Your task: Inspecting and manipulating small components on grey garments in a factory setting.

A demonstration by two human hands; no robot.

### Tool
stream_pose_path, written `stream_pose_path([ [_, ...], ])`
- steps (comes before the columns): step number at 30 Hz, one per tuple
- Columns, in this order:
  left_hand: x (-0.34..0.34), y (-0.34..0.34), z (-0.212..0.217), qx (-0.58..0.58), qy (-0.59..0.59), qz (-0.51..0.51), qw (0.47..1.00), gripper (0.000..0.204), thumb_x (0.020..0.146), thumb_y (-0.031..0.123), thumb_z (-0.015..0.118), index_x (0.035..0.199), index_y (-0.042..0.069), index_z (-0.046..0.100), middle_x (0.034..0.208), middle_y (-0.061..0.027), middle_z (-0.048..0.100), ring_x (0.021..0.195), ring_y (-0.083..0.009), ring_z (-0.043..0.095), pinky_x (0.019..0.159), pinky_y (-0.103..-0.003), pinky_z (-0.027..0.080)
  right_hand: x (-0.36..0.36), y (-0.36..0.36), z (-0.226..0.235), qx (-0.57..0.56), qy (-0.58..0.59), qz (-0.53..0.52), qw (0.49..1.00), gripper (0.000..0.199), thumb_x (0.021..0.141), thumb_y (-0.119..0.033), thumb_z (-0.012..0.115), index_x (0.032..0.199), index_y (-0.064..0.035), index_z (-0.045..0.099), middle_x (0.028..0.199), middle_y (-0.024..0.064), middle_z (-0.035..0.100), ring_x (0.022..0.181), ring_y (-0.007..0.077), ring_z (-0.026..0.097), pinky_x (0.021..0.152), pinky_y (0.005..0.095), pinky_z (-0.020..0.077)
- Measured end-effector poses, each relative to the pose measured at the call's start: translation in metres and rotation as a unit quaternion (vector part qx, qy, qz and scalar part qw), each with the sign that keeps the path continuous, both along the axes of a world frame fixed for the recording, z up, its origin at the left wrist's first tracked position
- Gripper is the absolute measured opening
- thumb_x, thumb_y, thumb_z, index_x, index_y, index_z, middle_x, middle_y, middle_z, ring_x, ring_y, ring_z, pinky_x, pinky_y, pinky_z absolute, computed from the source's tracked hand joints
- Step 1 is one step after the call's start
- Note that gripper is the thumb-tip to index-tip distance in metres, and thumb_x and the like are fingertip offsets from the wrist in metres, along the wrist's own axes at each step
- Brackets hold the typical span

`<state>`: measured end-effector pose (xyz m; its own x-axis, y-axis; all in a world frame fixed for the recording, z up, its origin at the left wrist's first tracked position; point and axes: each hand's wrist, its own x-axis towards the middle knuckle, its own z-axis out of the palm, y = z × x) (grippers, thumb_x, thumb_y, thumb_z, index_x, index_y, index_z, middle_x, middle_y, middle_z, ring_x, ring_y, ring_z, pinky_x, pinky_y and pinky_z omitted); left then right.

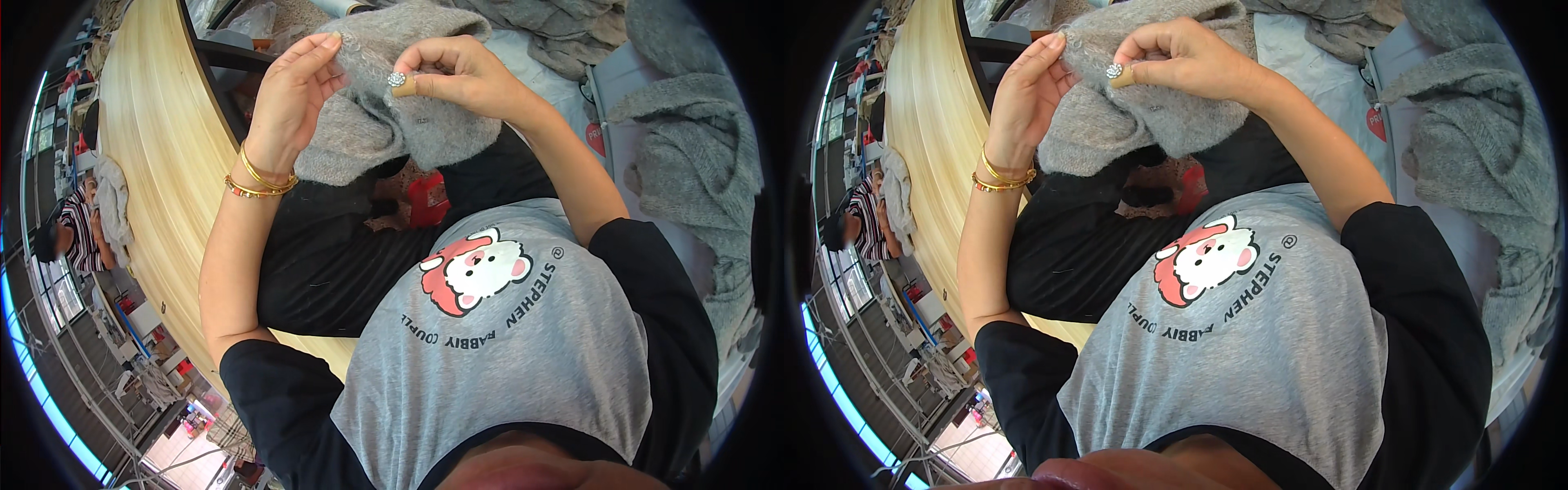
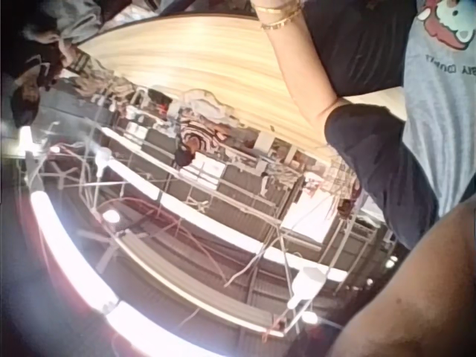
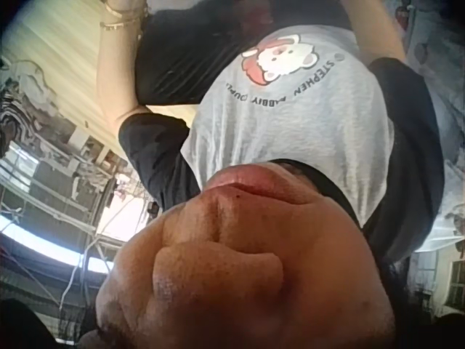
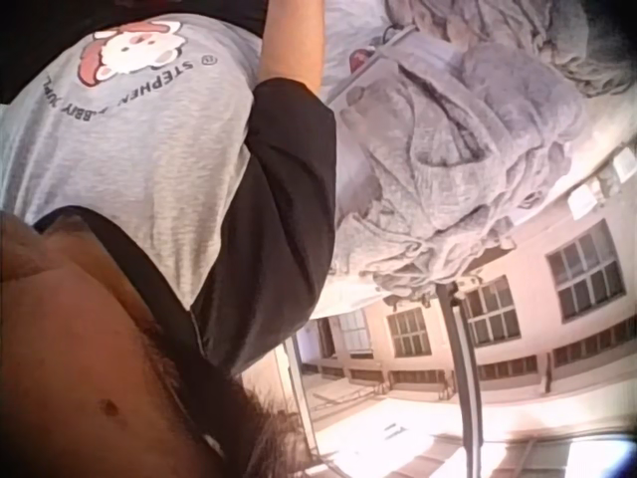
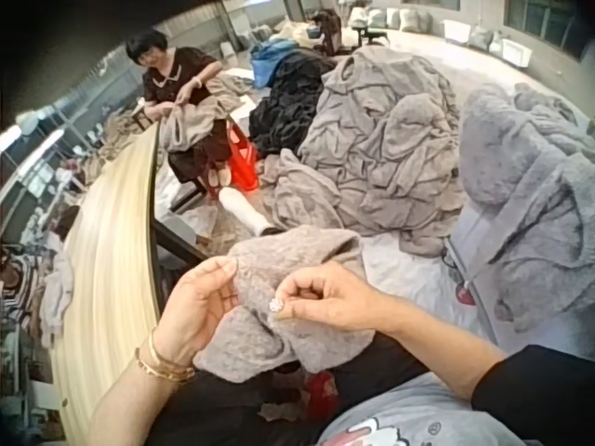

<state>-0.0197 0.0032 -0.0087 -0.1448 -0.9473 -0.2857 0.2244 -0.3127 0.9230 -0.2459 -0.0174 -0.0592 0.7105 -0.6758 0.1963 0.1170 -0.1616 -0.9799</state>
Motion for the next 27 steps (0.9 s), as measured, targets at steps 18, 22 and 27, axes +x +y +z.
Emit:
stream_pose_path([
  [18, -0.008, 0.004, -0.003, -0.009, 0.013, -0.028, 0.999, 0.013, 0.092, 0.019, 0.061, 0.099, 0.009, 0.065, 0.095, 0.0046, 0.064, 0.086, -0.0037, 0.054, 0.078, -0.024, 0.041, 0.006, 0.004, -0.002, 0.000, -0.023, -0.023, 0.999, 0.014, 0.089, -0.008, 0.061, 0.100, 0.0002, 0.063, 0.090, -0.0001, 0.063, 0.083, 0.0051, 0.057, 0.075, 0.0203, 0.0462],
  [22, -0.012, 0.008, 0.005, 0.011, 0.084, -0.048, 0.995, 0.014, 0.093, 0.017, 0.058, 0.101, 0.008, 0.064, 0.098, 0.0028, 0.065, 0.089, -0.0066, 0.056, 0.082, -0.025, 0.041, 0.006, 0.004, 0.003, 0.002, 0.000, 0.008, 1.000, 0.014, 0.088, -0.009, 0.061, 0.098, 0.0006, 0.062, 0.089, -0.0003, 0.062, 0.083, 0.0054, 0.056, 0.075, 0.0217, 0.0462],
  [27, -0.022, 0.010, 0.009, 0.067, 0.121, -0.063, 0.988, 0.015, 0.092, 0.015, 0.058, 0.103, 0.006, 0.064, 0.101, -0.0007, 0.065, 0.097, -0.0108, 0.057, 0.092, -0.027, 0.039, 0.007, 0.002, 0.002, -0.005, 0.005, -0.017, 1.000, 0.014, 0.087, -0.009, 0.062, 0.097, 0.0015, 0.062, 0.086, -0.0001, 0.061, 0.080, 0.0051, 0.055, 0.073, 0.0213, 0.0449],
])
